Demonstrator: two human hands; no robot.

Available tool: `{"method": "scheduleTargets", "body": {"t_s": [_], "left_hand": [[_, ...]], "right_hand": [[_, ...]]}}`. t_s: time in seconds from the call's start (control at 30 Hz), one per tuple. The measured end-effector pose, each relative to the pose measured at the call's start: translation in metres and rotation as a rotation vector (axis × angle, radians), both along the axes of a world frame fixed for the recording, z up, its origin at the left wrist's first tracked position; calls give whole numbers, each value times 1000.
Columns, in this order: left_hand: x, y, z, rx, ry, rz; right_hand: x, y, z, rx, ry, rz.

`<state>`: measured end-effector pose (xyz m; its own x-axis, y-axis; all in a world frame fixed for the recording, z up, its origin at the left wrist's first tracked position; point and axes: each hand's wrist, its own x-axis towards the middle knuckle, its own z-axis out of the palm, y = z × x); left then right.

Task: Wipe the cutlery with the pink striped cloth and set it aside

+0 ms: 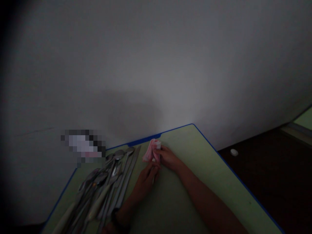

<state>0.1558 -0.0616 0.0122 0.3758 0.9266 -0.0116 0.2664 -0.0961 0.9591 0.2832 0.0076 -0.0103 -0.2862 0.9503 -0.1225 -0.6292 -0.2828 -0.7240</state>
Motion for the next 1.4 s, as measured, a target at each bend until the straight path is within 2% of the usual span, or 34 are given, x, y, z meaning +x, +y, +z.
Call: {"method": "scheduleTargets", "body": {"t_s": [0.2, 0.37, 1.4], "left_hand": [[-1, 1, -3, 4, -15, -12], [-1, 2, -8, 12, -9, -8], [-1, 1, -4, 27, 35, -5]], "right_hand": [[0, -2, 8, -9, -13, -1], [0, -1, 7, -4, -10, -4], [0, -4, 13, -36, -4, 2]]}}
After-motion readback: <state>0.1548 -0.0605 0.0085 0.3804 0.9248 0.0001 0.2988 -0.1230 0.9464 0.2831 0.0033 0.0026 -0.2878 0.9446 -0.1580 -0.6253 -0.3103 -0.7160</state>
